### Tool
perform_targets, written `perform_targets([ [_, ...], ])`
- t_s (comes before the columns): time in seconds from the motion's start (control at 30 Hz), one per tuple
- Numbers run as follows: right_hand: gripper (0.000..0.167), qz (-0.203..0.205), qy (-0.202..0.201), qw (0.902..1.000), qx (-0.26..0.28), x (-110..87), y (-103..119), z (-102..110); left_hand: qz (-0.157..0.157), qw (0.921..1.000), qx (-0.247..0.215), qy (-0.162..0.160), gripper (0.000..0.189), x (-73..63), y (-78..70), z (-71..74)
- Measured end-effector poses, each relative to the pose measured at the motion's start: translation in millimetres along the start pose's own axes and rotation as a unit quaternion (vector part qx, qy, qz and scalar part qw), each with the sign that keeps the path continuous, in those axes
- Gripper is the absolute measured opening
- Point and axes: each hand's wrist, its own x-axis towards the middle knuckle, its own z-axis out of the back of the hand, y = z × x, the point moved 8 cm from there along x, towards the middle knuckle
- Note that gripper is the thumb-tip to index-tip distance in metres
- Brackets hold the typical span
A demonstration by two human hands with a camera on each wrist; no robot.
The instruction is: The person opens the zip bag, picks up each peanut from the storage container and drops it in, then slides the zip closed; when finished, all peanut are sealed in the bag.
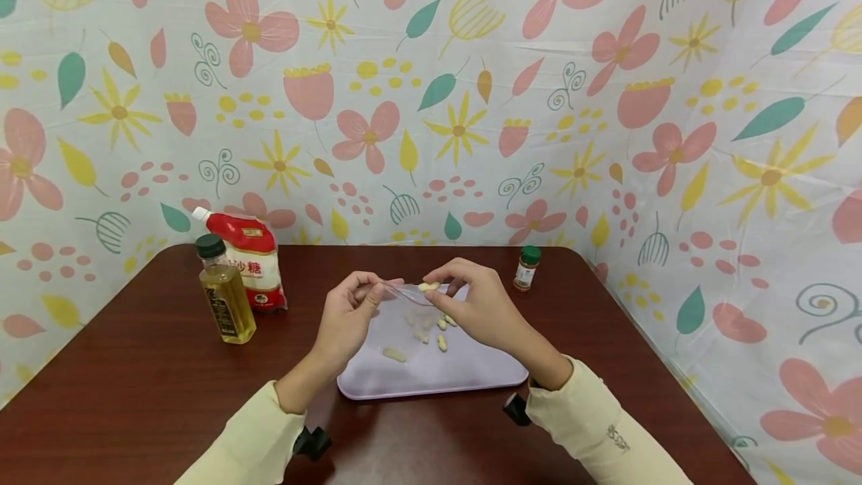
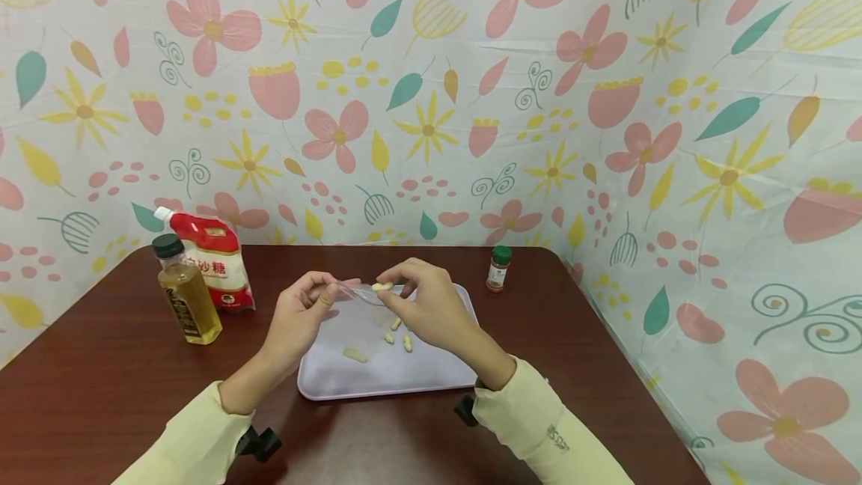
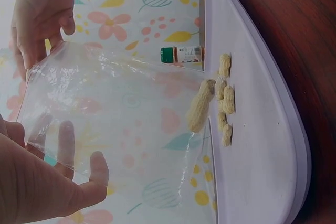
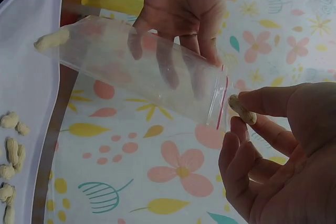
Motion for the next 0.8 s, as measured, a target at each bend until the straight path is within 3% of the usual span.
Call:
perform_targets([
  [0.43,0.017,0.006,0.013,0.9999,-0.003,3.0,2.1,-4.2,0.007,1.0,0.0,-0.002,0.013,-0.3,1.7,-1.1],
  [0.8,0.008,-0.024,-0.026,0.9994,0.0,-2.8,-11.8,10.2,0.009,0.9999,0.006,-0.003,0.012,-0.6,1.9,-1.4],
])
